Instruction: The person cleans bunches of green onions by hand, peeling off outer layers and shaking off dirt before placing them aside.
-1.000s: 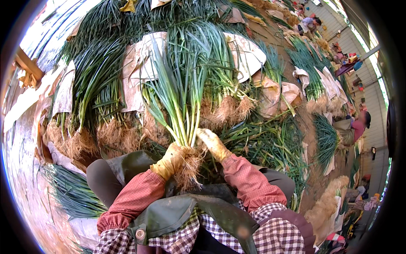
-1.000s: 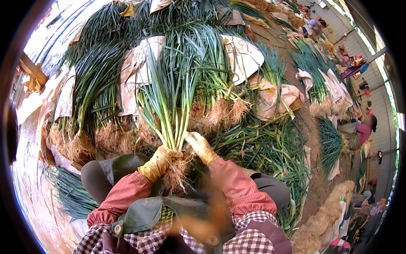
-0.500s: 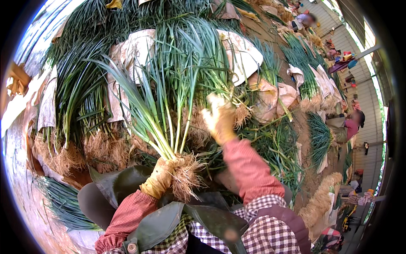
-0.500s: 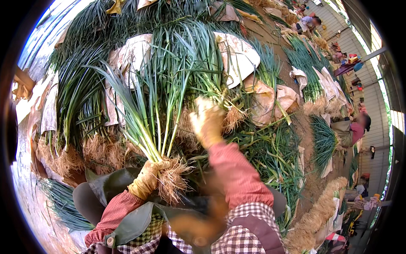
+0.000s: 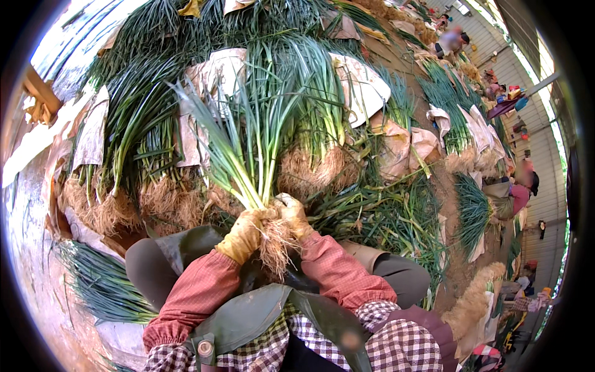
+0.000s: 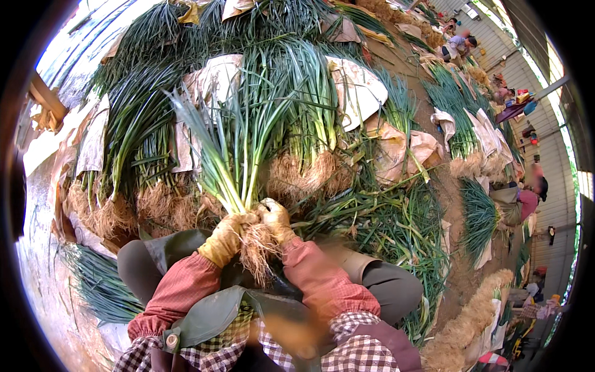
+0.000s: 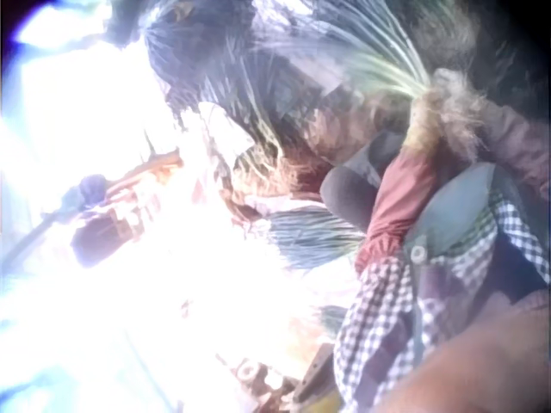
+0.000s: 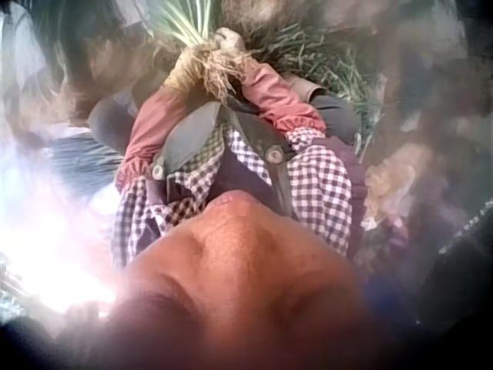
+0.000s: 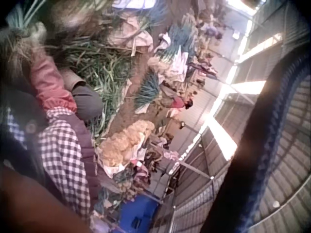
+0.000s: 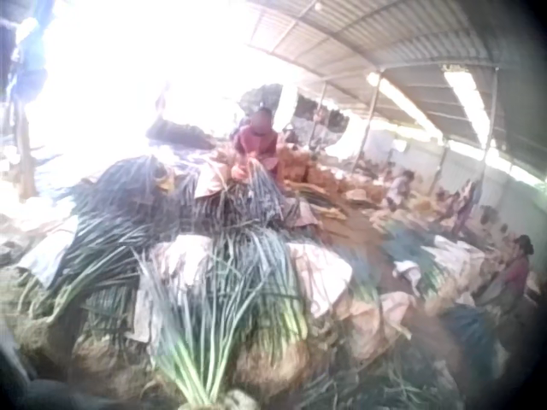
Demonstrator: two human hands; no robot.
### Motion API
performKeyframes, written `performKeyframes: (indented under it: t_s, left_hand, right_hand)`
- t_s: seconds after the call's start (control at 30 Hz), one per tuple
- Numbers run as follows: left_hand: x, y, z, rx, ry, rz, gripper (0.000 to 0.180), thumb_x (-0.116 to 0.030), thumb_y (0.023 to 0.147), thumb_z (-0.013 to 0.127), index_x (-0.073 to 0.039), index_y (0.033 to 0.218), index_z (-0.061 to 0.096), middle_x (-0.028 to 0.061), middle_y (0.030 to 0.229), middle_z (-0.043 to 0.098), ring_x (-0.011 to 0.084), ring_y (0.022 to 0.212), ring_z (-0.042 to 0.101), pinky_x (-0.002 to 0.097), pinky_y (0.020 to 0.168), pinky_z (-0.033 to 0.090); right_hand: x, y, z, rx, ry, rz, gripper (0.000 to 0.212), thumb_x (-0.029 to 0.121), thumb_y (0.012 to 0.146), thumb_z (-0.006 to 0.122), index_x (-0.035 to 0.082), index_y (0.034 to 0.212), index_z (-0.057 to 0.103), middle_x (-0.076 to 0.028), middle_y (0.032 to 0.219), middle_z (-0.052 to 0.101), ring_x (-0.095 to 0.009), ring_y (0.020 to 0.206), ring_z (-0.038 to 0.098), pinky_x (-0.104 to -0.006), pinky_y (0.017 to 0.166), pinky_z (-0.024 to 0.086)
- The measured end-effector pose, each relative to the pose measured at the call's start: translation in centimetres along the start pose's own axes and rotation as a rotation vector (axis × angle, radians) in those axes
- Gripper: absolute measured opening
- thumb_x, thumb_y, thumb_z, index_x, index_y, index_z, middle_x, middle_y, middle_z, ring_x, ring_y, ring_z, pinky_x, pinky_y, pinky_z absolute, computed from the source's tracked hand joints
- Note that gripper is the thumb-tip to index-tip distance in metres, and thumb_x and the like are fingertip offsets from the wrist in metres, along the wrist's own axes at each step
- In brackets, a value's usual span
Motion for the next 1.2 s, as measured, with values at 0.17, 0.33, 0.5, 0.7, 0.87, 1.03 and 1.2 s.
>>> performKeyframes:
  t_s: [0.17, 0.33, 0.5, 0.7, 0.87, 1.03, 1.2]
  left_hand:
    - [-1.1, 0.3, -0.3, -0.045, 0.055, 0.159, 0.005, 0.000, 0.072, 0.057, 0.002, 0.076, 0.056, 0.0075, 0.060, 0.055, 0.0175, 0.047, 0.053, 0.0267, 0.043, 0.046]
    - [-2.7, 2.2, -2.7, -0.095, 0.054, 0.169, 0.010, -0.007, 0.075, 0.055, 0.002, 0.074, 0.058, 0.0088, 0.060, 0.056, 0.0189, 0.043, 0.051, 0.0280, 0.037, 0.044]
    - [-2.7, -0.1, 0.1, 0.059, -0.035, 0.112, 0.011, -0.006, 0.076, 0.052, 0.002, 0.081, 0.056, 0.0109, 0.063, 0.056, 0.0220, 0.050, 0.055, 0.0311, 0.042, 0.047]
    - [-1.2, -2.9, 3.9, 0.270, -0.066, 0.028, 0.012, -0.004, 0.078, 0.051, 0.001, 0.089, 0.053, 0.0107, 0.074, 0.057, 0.0220, 0.060, 0.057, 0.0318, 0.053, 0.050]
    - [-1.1, -2.1, 1.6, 0.282, -0.037, -0.047, 0.014, -0.006, 0.079, 0.052, 0.001, 0.091, 0.053, 0.0110, 0.077, 0.058, 0.0214, 0.066, 0.058, 0.0316, 0.059, 0.051]
    - [-2.0, -2.2, 0.4, 0.105, -0.081, 0.066, 0.012, -0.004, 0.080, 0.051, 0.001, 0.091, 0.054, 0.0077, 0.069, 0.056, 0.0178, 0.055, 0.056, 0.0282, 0.048, 0.049]
    - [-2.1, -1.6, -0.7, 0.036, 0.123, 0.156, 0.010, -0.001, 0.079, 0.051, 0.003, 0.087, 0.055, 0.0082, 0.069, 0.057, 0.0183, 0.054, 0.056, 0.0272, 0.045, 0.047]
  right_hand:
    - [7.9, -1.9, -0.7, -0.061, -0.773, -0.513, 0.014, 0.018, 0.077, 0.058, 0.005, 0.078, 0.059, -0.008, 0.077, 0.058, -0.025, 0.070, 0.056, -0.0338, 0.062, 0.044]
    - [9.0, -3.1, -5.3, -0.036, 0.331, -0.019, 0.015, 0.015, 0.087, 0.051, 0.001, 0.089, 0.055, -0.005, 0.075, 0.058, -0.010, 0.062, 0.055, -0.0230, 0.055, 0.048]
    - [4.0, -3.4, -28.0, -0.693, 0.012, 0.022, 0.017, 0.015, 0.084, 0.051, 0.002, 0.095, 0.053, -0.009, 0.077, 0.060, -0.021, 0.061, 0.056, -0.0311, 0.057, 0.048]
    - [1.9, -0.5, -22.0, -0.258, -0.238, -0.214, 0.056, 0.000, 0.074, 0.048, 0.001, 0.128, 0.036, -0.018, 0.128, 0.040, -0.025, 0.100, 0.055, -0.0294, 0.079, 0.048]
    - [6.3, 3.5, -4.9, 0.318, 0.492, 0.071, 0.064, 0.009, 0.085, 0.047, 0.007, 0.138, 0.010, -0.015, 0.134, 0.034, -0.018, 0.082, 0.059, -0.0259, 0.066, 0.052]
    - [3.9, -2.0, -0.4, 0.390, 0.080, -0.070, 0.035, 0.018, 0.089, 0.045, -0.002, 0.117, 0.047, -0.013, 0.114, 0.053, -0.020, 0.105, 0.050, -0.0279, 0.092, 0.037]
    - [-3.9, -7.4, -2.4, 0.382, -0.017, 0.525, 0.039, 0.015, 0.085, 0.048, -0.005, 0.118, 0.041, -0.015, 0.121, 0.047, -0.022, 0.118, 0.039, -0.0291, 0.102, 0.028]
Point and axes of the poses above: each hand's wrist, its own y-axis towards the middle knuckle, its own z-axis out of the palm, x = y × z, the point moved 5 cm from there along y, towards the middle knuckle
